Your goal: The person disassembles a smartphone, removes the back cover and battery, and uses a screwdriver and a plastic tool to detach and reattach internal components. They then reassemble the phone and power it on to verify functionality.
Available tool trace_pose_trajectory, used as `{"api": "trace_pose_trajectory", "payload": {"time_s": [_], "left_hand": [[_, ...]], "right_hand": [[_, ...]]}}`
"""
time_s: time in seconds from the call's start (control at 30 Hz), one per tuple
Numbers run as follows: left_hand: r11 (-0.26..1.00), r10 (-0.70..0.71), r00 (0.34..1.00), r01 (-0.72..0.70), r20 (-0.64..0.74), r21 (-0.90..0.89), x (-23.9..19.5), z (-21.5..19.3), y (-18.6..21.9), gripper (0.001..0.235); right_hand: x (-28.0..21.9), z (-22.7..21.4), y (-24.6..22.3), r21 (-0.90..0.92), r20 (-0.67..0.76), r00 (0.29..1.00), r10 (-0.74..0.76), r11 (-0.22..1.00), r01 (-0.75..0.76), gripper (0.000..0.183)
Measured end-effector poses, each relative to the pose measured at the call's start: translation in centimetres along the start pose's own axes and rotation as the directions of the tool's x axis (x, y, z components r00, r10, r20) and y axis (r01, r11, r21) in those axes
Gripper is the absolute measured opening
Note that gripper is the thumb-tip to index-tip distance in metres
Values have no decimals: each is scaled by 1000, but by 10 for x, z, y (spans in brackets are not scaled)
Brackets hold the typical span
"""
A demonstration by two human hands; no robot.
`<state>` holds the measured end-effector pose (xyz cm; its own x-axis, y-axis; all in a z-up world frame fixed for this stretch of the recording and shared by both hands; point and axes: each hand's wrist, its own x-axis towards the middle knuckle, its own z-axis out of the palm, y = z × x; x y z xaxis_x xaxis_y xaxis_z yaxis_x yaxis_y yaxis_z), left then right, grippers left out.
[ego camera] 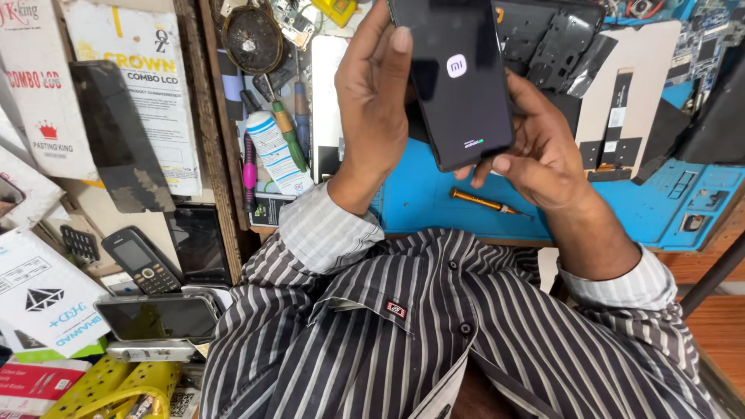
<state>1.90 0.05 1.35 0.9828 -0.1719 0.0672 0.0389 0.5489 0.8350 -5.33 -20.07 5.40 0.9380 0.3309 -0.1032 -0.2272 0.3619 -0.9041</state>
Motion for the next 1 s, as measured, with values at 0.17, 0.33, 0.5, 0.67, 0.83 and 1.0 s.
{"api": "trace_pose_trajectory", "payload": {"time_s": [0.17,0.33,0.5,0.67,0.83,1.0], "left_hand": [[1000,-6,1000,6,4,30,1,1,-2,35],[1000,9,1000,-9,24,-7,1,0,-3,26],[1000,5,999,-5,33,0,0,0,-1,23],[1000,6,1000,-5,13,-27,1,-1,-2,27],[999,12,999,-13,-31,-42,0,2,-3,42],[998,16,1000,-17,-14,-57,-1,2,-1,41]], "right_hand": [[-1,1,-1,-178,-32,999,2,984,-8,83],[-1,0,1,-121,-55,998,26,992,-33,82],[-1,-1,1,-83,-59,998,34,996,-39,80],[0,3,-1,-298,-30,999,-20,955,10,84],[1,9,-2,-313,-31,999,8,950,-17,83],[2,10,-2,-336,-27,1000,-2,942,-7,82]]}}
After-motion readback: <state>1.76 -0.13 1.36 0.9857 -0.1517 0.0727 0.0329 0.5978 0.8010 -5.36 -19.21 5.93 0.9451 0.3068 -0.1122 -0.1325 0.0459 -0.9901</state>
